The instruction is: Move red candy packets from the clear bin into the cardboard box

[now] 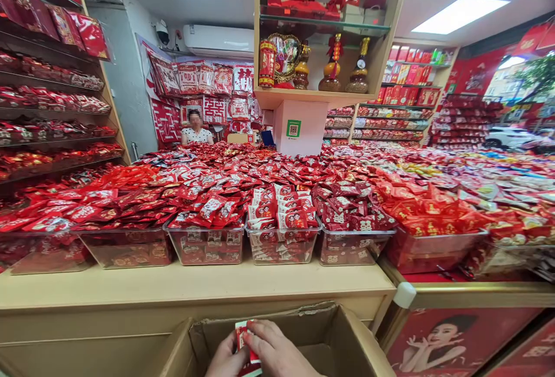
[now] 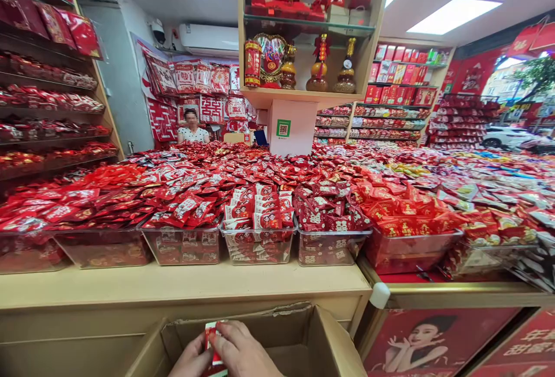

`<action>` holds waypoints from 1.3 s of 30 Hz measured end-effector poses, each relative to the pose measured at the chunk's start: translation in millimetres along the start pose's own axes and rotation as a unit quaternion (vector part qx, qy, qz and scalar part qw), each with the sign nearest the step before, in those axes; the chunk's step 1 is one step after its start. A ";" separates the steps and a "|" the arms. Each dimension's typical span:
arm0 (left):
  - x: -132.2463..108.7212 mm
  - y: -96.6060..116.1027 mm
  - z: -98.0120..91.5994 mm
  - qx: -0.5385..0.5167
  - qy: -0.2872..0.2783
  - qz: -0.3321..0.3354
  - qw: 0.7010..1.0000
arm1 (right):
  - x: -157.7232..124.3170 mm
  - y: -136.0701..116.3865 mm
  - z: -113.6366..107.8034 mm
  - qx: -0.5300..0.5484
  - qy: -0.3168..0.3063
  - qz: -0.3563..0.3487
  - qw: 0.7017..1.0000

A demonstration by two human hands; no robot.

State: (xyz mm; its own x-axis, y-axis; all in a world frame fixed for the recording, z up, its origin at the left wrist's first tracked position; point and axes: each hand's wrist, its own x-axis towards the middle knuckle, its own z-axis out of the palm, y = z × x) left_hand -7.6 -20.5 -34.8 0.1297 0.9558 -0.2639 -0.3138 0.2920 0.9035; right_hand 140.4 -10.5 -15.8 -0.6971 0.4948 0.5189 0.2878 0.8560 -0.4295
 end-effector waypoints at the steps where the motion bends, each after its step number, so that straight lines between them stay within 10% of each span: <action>1: -0.5 0.6 0.4 -0.016 0.001 -0.007 1.000 | 0.9 -1.0 -1.8 0.008 0.005 -0.010 1.000; 32: -3.5 5.4 6.7 -0.116 -0.042 -0.051 0.991 | -4.6 2.1 5.7 0.062 0.048 0.018 0.997; 39: -9.6 16.5 13.4 -0.203 -0.065 -0.192 0.958 | -11.2 8.5 17.4 0.095 0.042 0.081 0.991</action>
State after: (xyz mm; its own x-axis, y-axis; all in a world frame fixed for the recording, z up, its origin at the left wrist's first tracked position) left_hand -1.4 -25.2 -12.8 0.4165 0.7703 -0.4829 -0.5561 0.6361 0.5350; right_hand 139.1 -11.4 -38.1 -0.5925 0.6410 0.4879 0.2574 0.7246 -0.6393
